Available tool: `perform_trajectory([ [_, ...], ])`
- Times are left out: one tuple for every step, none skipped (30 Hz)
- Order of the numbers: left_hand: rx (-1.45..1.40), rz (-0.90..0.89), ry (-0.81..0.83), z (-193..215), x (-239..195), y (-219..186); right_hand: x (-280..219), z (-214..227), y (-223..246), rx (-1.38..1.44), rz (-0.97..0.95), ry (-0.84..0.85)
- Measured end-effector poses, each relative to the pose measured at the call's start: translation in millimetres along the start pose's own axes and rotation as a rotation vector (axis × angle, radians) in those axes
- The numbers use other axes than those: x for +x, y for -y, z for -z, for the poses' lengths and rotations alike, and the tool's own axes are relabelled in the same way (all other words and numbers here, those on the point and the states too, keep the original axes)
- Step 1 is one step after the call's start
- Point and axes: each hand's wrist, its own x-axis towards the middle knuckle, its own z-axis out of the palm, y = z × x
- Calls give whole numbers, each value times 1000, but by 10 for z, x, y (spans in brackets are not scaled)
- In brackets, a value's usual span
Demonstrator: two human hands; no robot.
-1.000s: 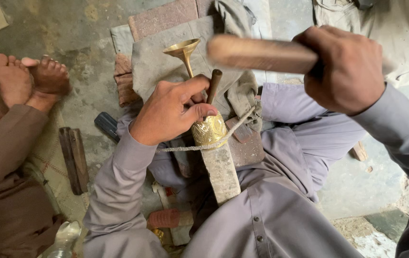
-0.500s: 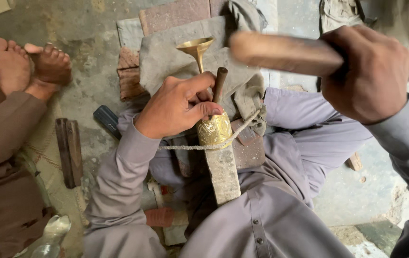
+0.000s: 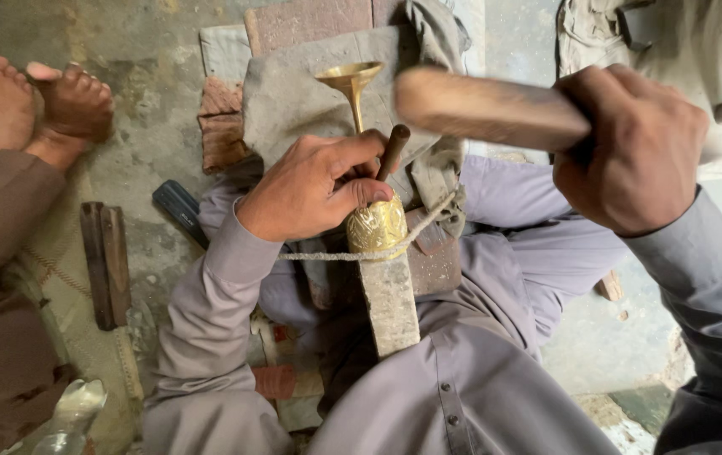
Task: The person uses a wooden mallet and a metal chisel to engrave decorative patterns onto a brass cup. The cup is held steady on a stone block while the person repeatedly strikes the chisel to create intricate designs.
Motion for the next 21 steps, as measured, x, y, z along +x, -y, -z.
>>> perform_trajectory([
  [18, 24, -4, -18, -13, -5, -40, 7, 26, -65, -41, 45],
  [36, 47, -7, -37, -34, -12, -99, 2, 74, -130, -81, 89],
  [56, 63, -13, -62, -37, -11, -160, 10, 95, -202, -122, 126],
  [67, 40, -61, -90, -62, -21, -258, 32, 124, -196, -147, 110],
  [79, 20, -118, -130, -126, -56, -376, 53, 151, -190, -162, 94],
  [92, 1, -175, -175, -206, -103, -524, 84, 164, -183, -177, 77],
  [15, 39, -276, -199, -291, -154, -665, 71, 158, -104, -239, 35],
  [-65, 74, -375, -245, -409, -232, -805, 14, 135, -23, -299, -7],
  [-151, 118, -464, -309, -564, -324, -993, -69, 126, 68, -367, -36],
  [-141, 211, -503, -378, -710, -411, -1179, -167, 94, 151, -510, -27],
  [-130, 294, -540, -437, -825, -477, -1348, -278, 48, 234, -653, -24],
  [-120, 377, -576, -493, -915, -520, -1517, -390, 5, 252, -731, -10],
  [-81, 434, -531, -558, -996, -552, -1710, -486, -15, 268, -816, 9],
  [-41, 490, -485, -625, -1067, -573, -1907, -566, -20, 286, -924, 29],
  [-1, 554, -453, -703, -1134, -594, -2064, -636, -44, 306, -1016, 56],
  [22, 504, -488, -769, -1177, -595, -2188, -678, -36, 318, -1030, 54],
  [46, 449, -514, -813, -1197, -583, -2341, -730, -17, 331, -1051, 47],
  [70, 394, -540, -850, -1204, -579, -2483, -784, -28, 344, -1071, 40],
  [164, 406, -553, -874, -1175, -574, -2593, -838, -42, 347, -1065, 14],
  [259, 419, -566, -894, -1111, -566, -2665, -881, -46, 349, -1059, -13],
  [357, 432, -569, -868, -1048, -548, -2725, -935, -11, 357, -1061, -39],
])
